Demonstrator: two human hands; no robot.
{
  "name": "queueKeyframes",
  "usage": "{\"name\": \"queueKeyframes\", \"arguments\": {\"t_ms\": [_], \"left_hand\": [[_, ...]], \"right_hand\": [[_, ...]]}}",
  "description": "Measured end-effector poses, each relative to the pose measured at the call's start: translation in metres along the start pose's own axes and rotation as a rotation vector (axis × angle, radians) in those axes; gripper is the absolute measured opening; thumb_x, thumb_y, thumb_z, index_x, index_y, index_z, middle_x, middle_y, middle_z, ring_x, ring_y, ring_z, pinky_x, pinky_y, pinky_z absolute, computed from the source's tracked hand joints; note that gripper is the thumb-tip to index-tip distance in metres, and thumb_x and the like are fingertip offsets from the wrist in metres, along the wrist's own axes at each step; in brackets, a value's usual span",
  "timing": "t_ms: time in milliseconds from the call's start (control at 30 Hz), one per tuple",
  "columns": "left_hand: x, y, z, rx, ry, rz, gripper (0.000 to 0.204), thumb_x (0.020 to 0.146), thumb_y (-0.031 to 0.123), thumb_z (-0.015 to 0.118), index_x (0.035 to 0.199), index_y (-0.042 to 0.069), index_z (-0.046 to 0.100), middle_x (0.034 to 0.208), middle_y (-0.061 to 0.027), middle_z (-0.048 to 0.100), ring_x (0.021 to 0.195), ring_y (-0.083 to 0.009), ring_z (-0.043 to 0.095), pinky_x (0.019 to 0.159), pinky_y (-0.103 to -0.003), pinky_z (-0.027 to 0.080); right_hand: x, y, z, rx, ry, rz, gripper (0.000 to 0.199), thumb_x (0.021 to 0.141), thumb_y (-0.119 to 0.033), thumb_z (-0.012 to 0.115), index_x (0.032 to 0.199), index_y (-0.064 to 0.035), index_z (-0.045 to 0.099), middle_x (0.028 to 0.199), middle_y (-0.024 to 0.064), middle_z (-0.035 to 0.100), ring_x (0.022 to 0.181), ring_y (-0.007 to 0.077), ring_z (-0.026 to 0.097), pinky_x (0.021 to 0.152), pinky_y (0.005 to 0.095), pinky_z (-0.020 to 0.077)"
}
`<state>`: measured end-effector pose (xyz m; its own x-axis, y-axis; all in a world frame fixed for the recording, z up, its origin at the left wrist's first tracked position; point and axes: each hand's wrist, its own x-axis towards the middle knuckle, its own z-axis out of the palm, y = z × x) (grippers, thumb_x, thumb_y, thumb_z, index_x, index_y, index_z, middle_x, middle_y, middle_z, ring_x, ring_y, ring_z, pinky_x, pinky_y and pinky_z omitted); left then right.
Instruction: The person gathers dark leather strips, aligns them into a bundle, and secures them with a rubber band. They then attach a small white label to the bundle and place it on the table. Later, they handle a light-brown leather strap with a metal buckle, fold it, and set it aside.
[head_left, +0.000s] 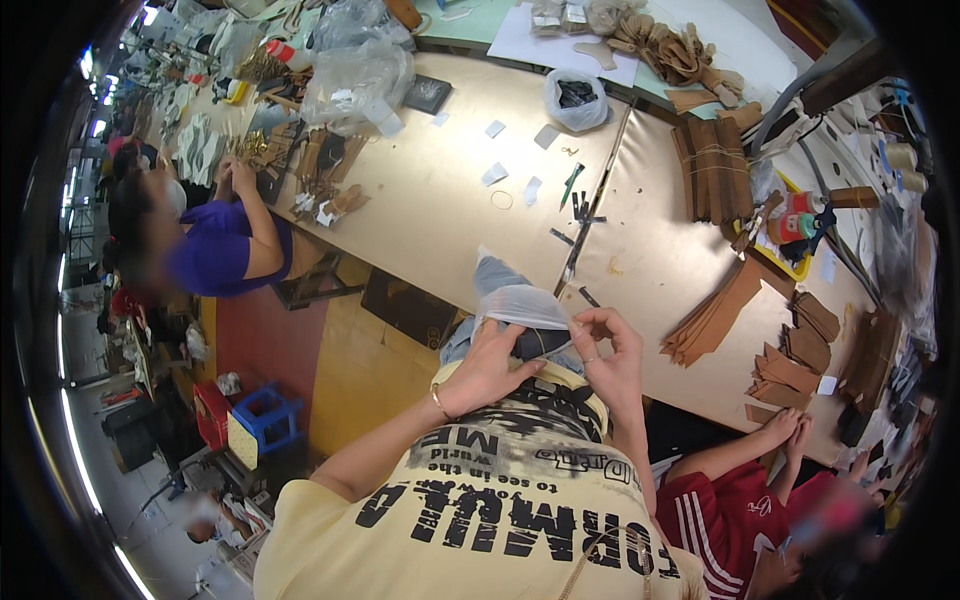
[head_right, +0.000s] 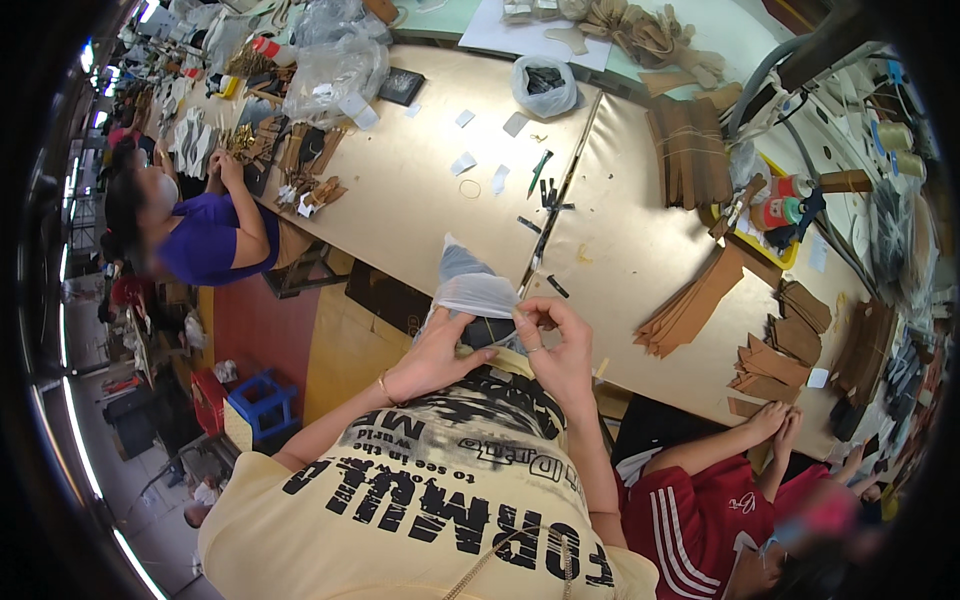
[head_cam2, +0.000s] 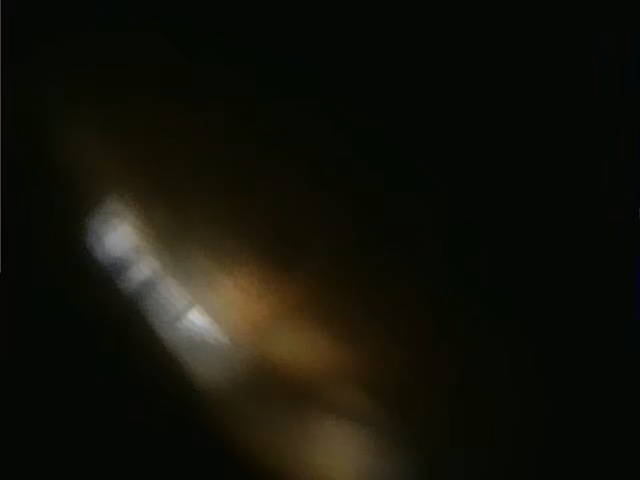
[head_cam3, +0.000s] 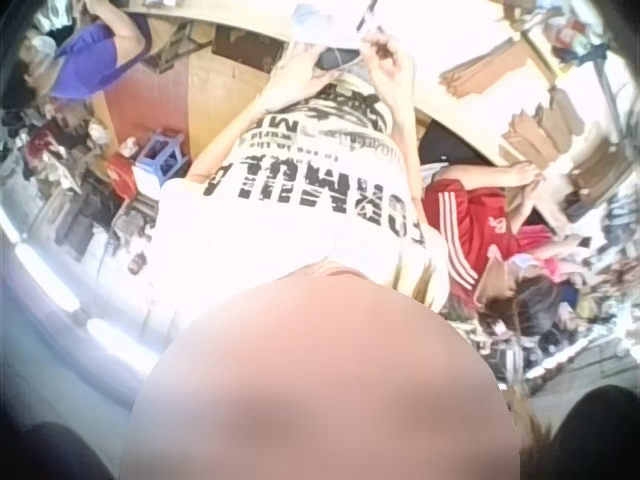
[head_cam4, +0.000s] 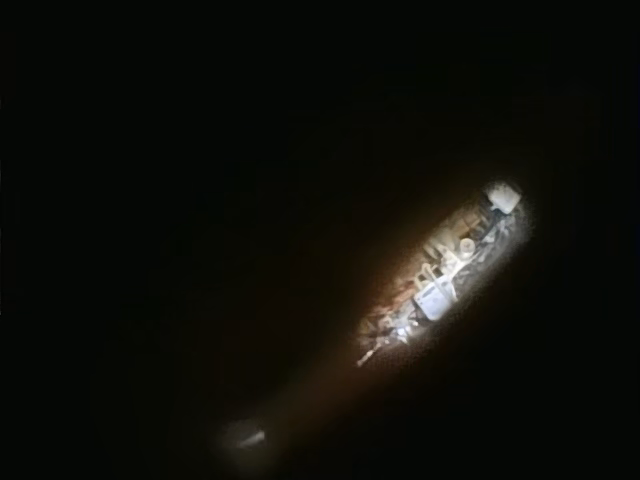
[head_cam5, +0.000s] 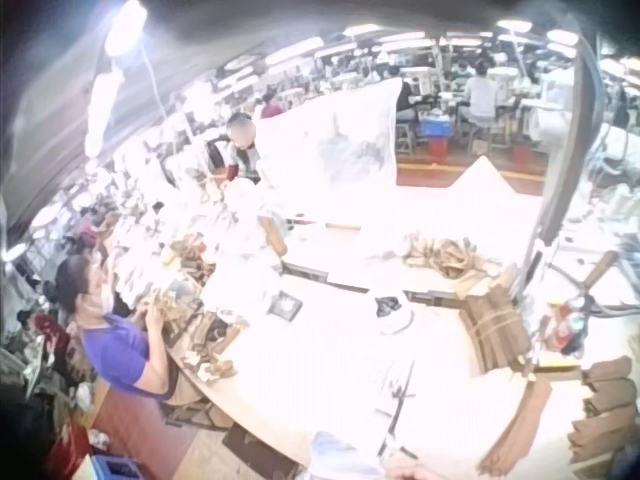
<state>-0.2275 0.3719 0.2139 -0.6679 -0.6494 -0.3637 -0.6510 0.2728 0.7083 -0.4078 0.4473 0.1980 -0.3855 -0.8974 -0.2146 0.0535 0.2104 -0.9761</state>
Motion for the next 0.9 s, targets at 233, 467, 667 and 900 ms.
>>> {"name": "queueKeyframes", "arguments": {"t_ms": [233, 467, 667, 900], "left_hand": [[0.000, -0.002, -0.007, -0.070, 0.052, -0.044, 0.058, 0.082, 0.024, 0.072, 0.127, -0.002, 0.046, 0.119, -0.0302, 0.052, 0.113, -0.0445, 0.050, 0.096, -0.047, 0.040], [0.033, -0.016, -0.019, 0.064, 0.015, -0.134, 0.058, 0.079, 0.023, 0.074, 0.123, -0.002, 0.047, 0.109, -0.0273, 0.060, 0.104, -0.0444, 0.057, 0.089, -0.047, 0.046], [0.036, -0.007, -0.022, 0.445, 0.004, -0.022, 0.040, 0.077, 0.008, 0.068, 0.110, -0.009, 0.052, 0.097, -0.0257, 0.060, 0.091, -0.0405, 0.064, 0.077, -0.043, 0.053], [0.025, 0.034, -0.082, 0.644, -0.177, 0.220, 0.012, 0.074, -0.003, 0.056, 0.084, -0.001, 0.063, 0.085, -0.0173, 0.061, 0.079, -0.0378, 0.063, 0.071, -0.042, 0.053]], "right_hand": [[0.007, -0.014, 0.009, -0.052, -0.004, -0.088, 0.011, 0.086, -0.007, 0.068, 0.094, 0.0002, 0.063, 0.082, 0.0015, 0.062, 0.076, 0.0090, 0.052, 0.073, 0.0239, 0.0428], [0.027, -0.006, 0.016, -0.106, 0.009, -0.049, 0.010, 0.087, -0.006, 0.067, 0.094, -0.0001, 0.064, 0.081, 0.0015, 0.062, 0.075, 0.0093, 0.052, 0.072, 0.0246, 0.0431], [0.033, 0.000, 0.011, -0.237, 0.123, -0.152, 0.007, 0.086, -0.005, 0.066, 0.091, -0.0003, 0.063, 0.078, 0.0017, 0.061, 0.073, 0.0092, 0.053, 0.070, 0.0251, 0.0438], [0.027, -0.027, -0.011, 0.061, 0.194, -0.113, 0.008, 0.085, -0.001, 0.065, 0.087, -0.0002, 0.058, 0.079, 0.0026, 0.057, 0.071, 0.0092, 0.053, 0.068, 0.0240, 0.0451]]}}
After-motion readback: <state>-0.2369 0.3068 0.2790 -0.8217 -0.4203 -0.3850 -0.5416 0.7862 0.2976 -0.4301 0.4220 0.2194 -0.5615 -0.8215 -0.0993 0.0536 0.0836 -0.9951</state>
